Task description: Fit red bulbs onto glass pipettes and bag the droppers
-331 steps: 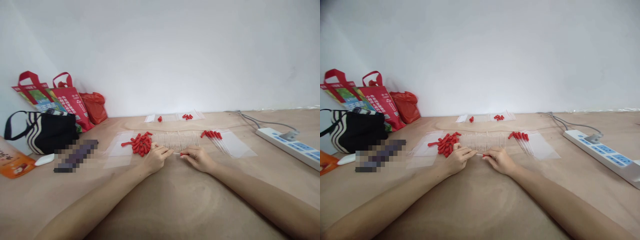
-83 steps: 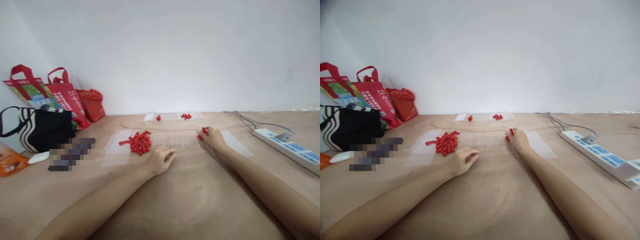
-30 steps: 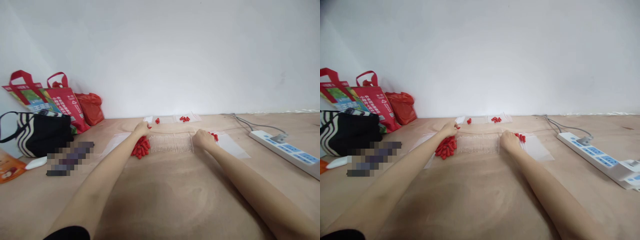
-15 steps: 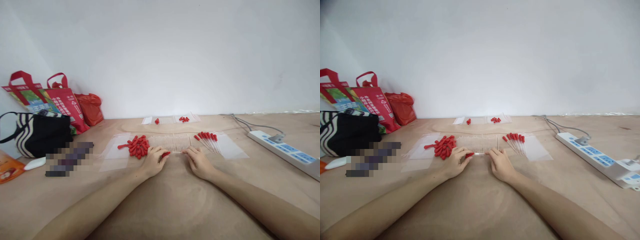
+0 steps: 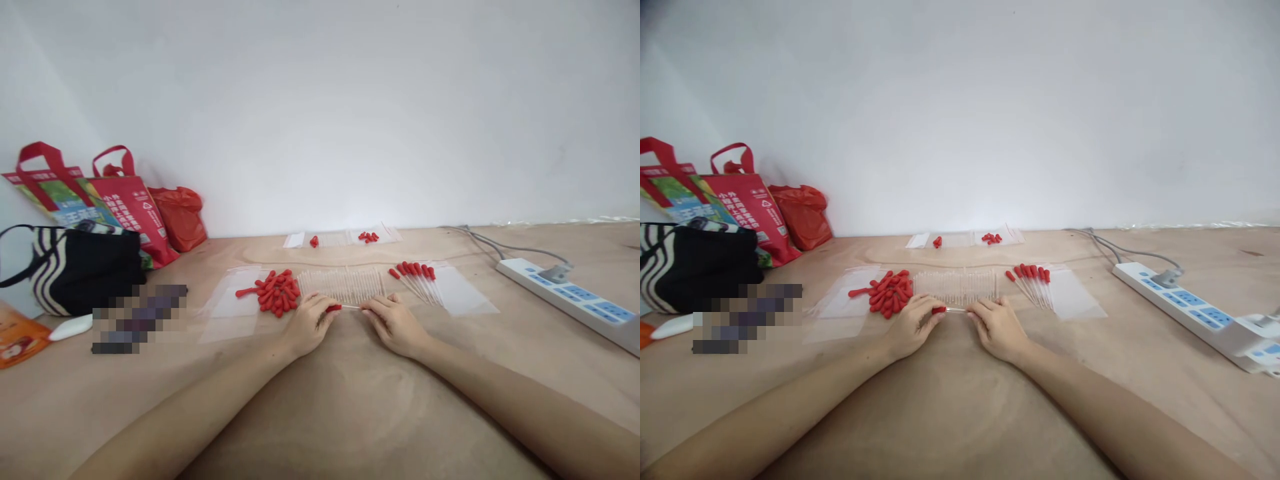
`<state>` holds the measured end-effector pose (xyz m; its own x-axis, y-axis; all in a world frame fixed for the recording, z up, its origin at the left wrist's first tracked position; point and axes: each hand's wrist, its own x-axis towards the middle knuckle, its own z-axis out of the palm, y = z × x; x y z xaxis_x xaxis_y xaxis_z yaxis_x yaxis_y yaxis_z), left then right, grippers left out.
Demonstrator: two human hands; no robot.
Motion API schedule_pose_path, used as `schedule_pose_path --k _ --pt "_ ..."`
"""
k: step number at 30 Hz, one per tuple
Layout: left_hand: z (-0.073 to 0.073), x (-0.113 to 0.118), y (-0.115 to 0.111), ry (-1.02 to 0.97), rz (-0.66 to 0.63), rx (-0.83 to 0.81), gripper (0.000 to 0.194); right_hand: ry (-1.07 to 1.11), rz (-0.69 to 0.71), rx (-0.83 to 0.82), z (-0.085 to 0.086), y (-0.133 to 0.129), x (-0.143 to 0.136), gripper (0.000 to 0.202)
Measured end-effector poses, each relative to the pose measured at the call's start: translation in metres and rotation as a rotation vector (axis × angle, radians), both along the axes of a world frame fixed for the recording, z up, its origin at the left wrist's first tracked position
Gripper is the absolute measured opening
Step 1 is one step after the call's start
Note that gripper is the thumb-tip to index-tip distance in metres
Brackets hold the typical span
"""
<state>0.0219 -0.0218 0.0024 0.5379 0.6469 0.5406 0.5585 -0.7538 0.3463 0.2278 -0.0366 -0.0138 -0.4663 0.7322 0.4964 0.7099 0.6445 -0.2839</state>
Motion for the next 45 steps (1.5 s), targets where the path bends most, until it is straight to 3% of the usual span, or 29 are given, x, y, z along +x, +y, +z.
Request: schedule_pose_path --k 14,26,33,45 --pt "-0.001 -0.002 -0.002 -0.014 -0.066 0.033 0.019 -0.019 0.104 0.007 -0.005 0.003 0.003 0.025" --pt "-0.008 -0.002 0.000 0.087 -0.060 0.153 0.019 -0.216 0.017 0.302 -0.003 -0.001 0.002 0.030" --pt "-0.005 -0.002 -0.003 0.132 -0.121 0.158 0.018 -0.148 0.135 0.171 0.004 -0.005 0.003 0.025" --pt "-0.007 -0.001 -0.002 0.169 -0.151 0.207 0.019 -0.130 0.145 0.225 0.004 -0.005 -0.005 0.025"
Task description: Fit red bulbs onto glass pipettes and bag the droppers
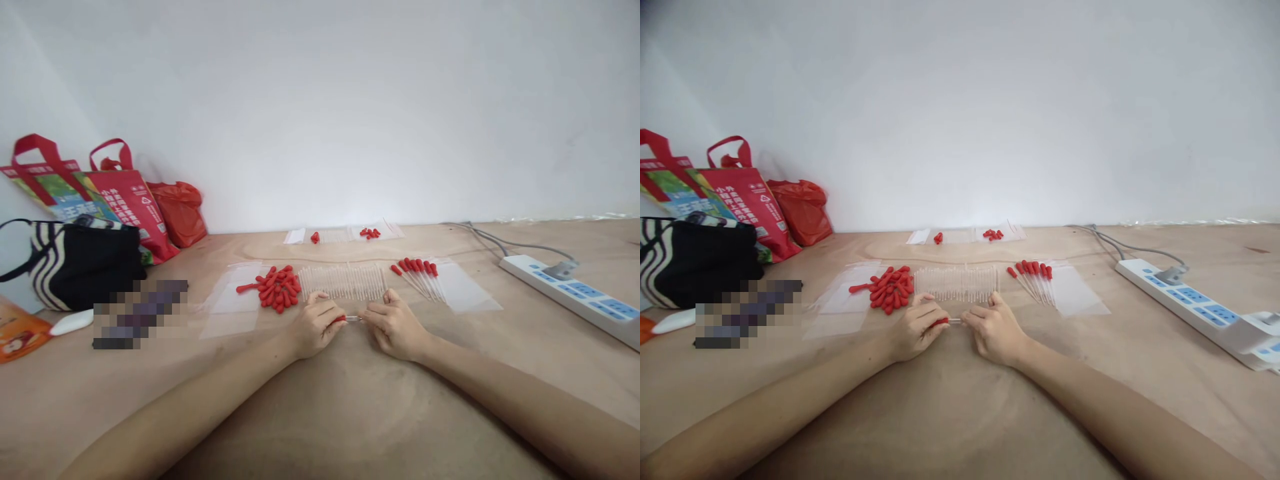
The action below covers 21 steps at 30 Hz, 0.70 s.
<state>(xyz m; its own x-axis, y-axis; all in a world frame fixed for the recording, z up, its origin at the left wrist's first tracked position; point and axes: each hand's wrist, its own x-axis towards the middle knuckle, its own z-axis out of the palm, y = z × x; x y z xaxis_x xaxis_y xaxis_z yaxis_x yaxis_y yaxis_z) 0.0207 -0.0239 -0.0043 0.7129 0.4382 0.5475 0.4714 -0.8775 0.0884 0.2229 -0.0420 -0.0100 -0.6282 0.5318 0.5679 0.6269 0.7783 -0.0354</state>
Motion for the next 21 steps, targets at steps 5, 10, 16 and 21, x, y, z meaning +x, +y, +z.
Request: schedule_pose_path --k 5,10,16,21 --pt "0.000 0.000 0.000 -0.016 -0.036 0.000 0.019 0.009 0.011 -0.001 0.001 -0.001 -0.004 0.023" --pt "0.001 0.002 0.000 -0.022 -0.039 -0.047 0.016 -0.017 -0.012 0.015 0.004 -0.002 -0.005 0.024" --pt "0.004 -0.002 0.002 -0.085 0.176 -0.120 0.022 -0.076 -0.213 -0.010 0.012 0.012 0.012 0.021" --pt "0.004 -0.008 0.005 -0.087 0.334 -0.153 0.026 0.062 -0.666 -0.223 0.015 0.044 0.050 0.026"
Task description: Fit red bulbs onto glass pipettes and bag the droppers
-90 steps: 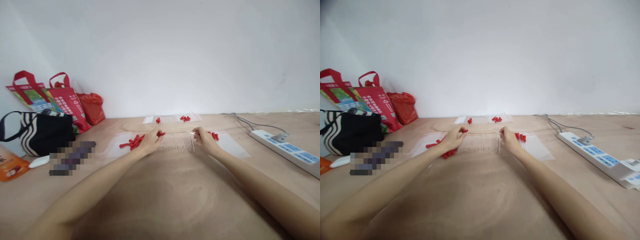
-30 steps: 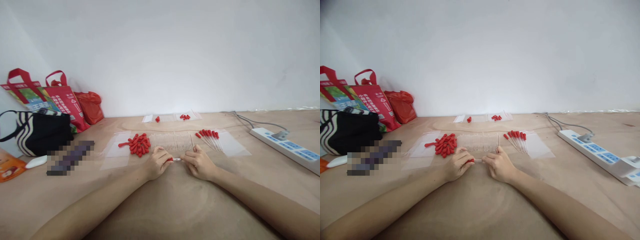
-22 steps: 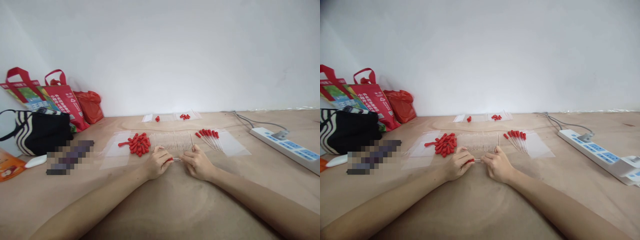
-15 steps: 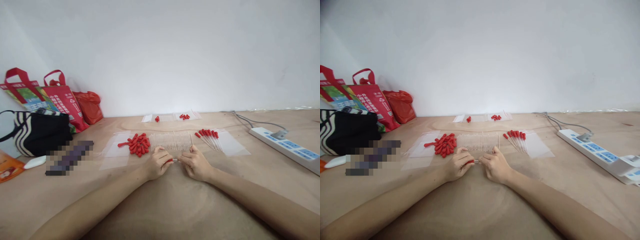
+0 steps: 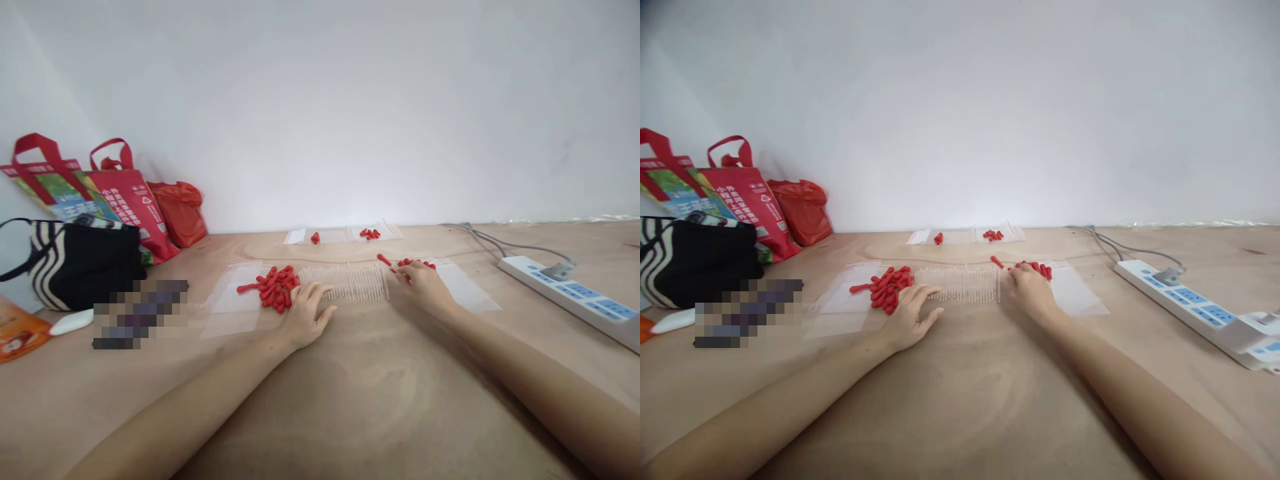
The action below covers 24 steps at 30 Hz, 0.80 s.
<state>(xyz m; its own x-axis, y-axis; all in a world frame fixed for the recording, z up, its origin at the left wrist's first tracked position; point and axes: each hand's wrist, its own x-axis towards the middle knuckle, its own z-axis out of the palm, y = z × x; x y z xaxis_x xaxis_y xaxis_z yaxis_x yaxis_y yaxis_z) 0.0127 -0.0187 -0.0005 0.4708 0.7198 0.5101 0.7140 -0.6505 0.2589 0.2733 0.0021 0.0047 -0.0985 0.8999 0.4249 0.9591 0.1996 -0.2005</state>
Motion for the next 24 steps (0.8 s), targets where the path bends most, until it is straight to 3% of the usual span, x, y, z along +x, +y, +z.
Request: schedule_pose_path --k 4,10,18,24 --pt "0.000 0.001 0.001 0.033 0.007 -0.044 0.023 0.006 -0.242 -0.193 0.002 0.009 0.014 0.027" --pt "0.000 0.001 0.000 0.034 0.002 -0.067 0.018 -0.089 -0.374 -0.344 0.003 0.004 0.010 0.031" --pt "0.000 0.001 0.001 0.056 0.049 -0.032 0.017 0.061 -0.413 -0.358 0.001 0.011 0.004 0.032" --pt "-0.001 0.002 0.000 0.083 0.174 0.032 0.017 0.002 -0.381 -0.279 0.006 0.009 -0.005 0.033"
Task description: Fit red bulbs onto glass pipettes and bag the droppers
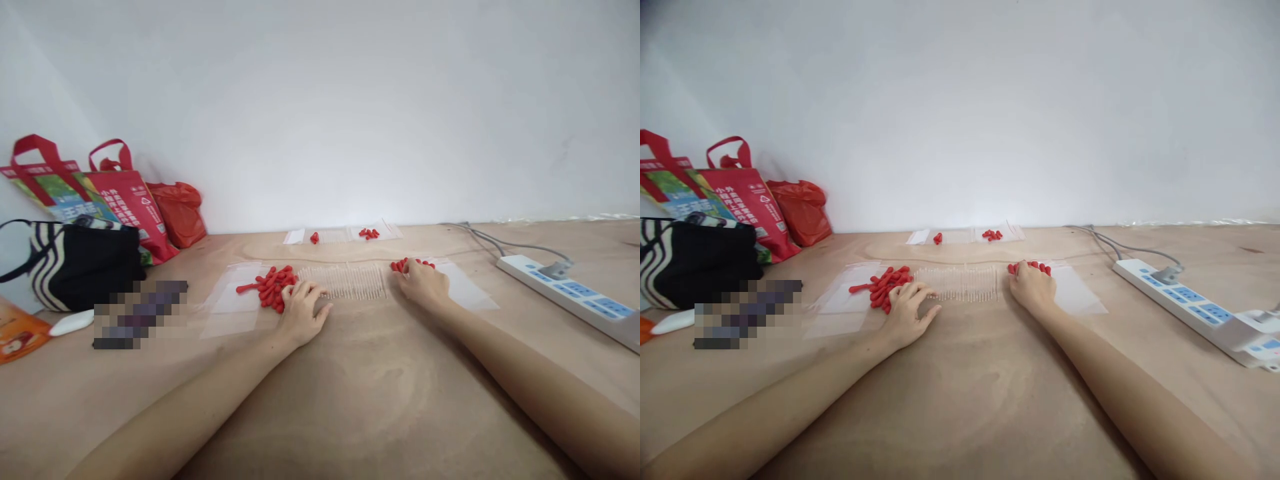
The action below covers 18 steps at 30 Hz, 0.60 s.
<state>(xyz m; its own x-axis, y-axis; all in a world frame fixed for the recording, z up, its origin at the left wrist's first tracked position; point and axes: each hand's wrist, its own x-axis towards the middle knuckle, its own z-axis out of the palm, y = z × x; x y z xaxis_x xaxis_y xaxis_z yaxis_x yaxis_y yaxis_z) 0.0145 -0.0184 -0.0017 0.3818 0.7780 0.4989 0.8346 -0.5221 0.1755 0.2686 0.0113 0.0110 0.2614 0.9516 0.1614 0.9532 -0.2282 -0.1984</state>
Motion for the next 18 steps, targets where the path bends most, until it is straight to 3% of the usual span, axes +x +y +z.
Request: schedule_pose_path --k 5,10,14,18 --pt "0.010 -0.009 0.015 -0.011 0.208 0.066 0.019 -0.038 0.079 -0.020 0.001 0.002 -0.011 0.034" --pt "0.029 -0.039 0.044 0.003 0.413 -0.006 0.019 -0.040 0.085 -0.146 0.002 0.007 -0.024 0.037" --pt "0.034 -0.058 0.054 0.046 0.383 -0.103 0.018 -0.031 0.098 -0.205 0.005 0.010 -0.029 0.037" --pt "0.033 -0.059 0.053 0.076 0.375 -0.082 0.019 -0.013 0.091 -0.225 0.005 0.014 -0.030 0.035"
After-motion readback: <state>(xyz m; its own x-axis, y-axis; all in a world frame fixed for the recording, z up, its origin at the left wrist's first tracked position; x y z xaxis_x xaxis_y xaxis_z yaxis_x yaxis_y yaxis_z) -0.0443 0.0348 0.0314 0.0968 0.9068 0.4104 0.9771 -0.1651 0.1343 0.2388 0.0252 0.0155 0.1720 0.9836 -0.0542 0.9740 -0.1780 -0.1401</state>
